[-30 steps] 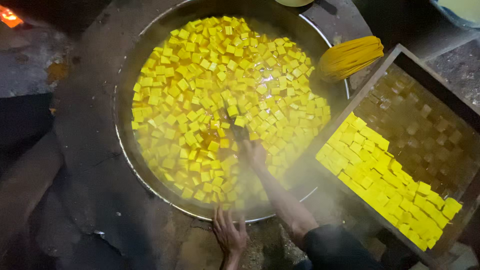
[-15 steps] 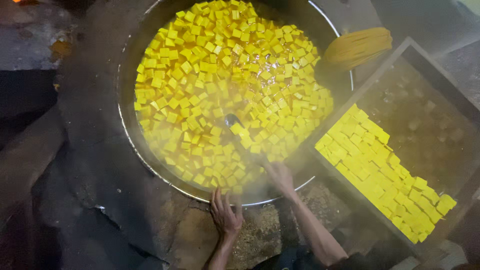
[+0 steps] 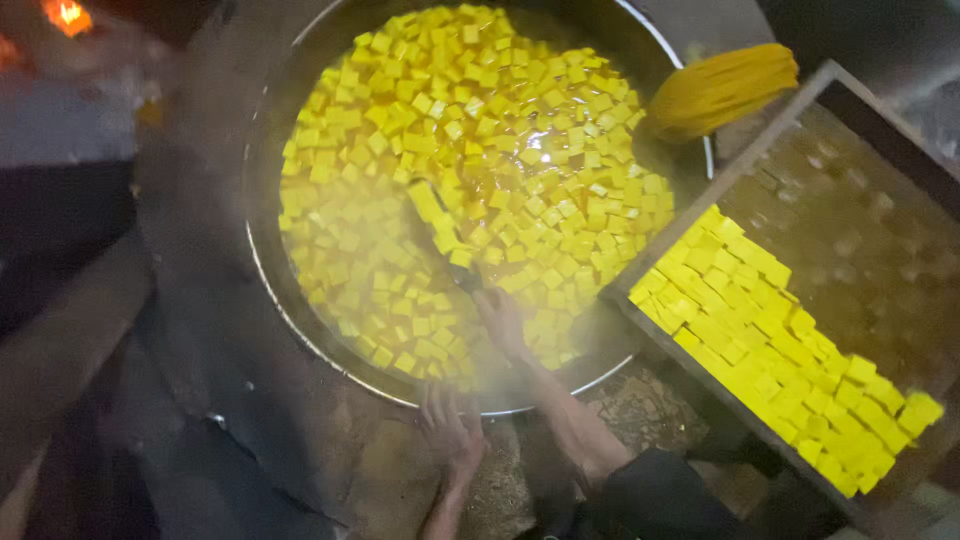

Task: The person uses a slotted skimmer to scoop yellow tofu cubes out of a large vat of hot water and transfers them into a square bamboo draining tray, occasionally using a hand to arrange the cubes evenly in the tray. The tray gradually fills with tofu as the scooping repeats.

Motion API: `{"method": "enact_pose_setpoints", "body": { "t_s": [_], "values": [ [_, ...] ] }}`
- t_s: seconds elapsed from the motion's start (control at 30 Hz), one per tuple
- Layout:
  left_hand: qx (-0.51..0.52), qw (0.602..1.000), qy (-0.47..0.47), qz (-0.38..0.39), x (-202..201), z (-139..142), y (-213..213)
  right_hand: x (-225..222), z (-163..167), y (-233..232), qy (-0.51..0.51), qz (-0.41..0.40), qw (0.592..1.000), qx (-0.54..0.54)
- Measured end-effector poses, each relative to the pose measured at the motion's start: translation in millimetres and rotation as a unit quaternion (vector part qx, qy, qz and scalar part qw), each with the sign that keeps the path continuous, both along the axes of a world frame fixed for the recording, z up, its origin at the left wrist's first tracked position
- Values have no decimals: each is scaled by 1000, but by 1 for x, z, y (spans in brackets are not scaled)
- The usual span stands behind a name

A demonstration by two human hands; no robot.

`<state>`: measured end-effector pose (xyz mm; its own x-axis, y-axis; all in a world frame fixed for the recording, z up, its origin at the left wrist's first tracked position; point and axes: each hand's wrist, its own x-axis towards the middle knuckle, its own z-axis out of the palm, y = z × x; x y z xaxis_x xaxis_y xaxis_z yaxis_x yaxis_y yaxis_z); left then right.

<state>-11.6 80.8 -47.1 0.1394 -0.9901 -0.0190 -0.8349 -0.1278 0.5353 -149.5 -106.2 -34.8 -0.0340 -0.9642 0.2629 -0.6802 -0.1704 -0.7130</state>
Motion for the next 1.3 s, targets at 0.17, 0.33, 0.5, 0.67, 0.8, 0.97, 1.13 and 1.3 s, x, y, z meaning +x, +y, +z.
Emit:
{"method": "enact_pose_setpoints", "body": {
  "t_s": [0.17,0.33,0.5,0.67,0.8,0.97,1.13,1.3],
  "values": [
    [-81,993,-86,-18,-2,-17,10,-42,37,10,-432,-121,869,209],
    [-25,993,-120,1,-2,-11,17,-189,80,92,-298,-138,931,159],
    [-191,977,-86,-28,-28,6,14,-380,99,202,-153,-225,954,129],
    [-236,970,-13,-53,-95,27,-3,-531,117,282,66,-277,914,288],
    [-260,962,-4,-77,-161,44,-23,-597,106,298,171,-247,943,143],
    [-247,957,60,-140,-246,59,-39,-625,78,286,219,-178,945,166],
    [-263,934,92,-224,-344,72,-66,-617,65,288,275,-145,949,60],
    [-219,904,111,-349,-470,77,-101,-621,82,318,279,-254,924,63]
  ]
}}
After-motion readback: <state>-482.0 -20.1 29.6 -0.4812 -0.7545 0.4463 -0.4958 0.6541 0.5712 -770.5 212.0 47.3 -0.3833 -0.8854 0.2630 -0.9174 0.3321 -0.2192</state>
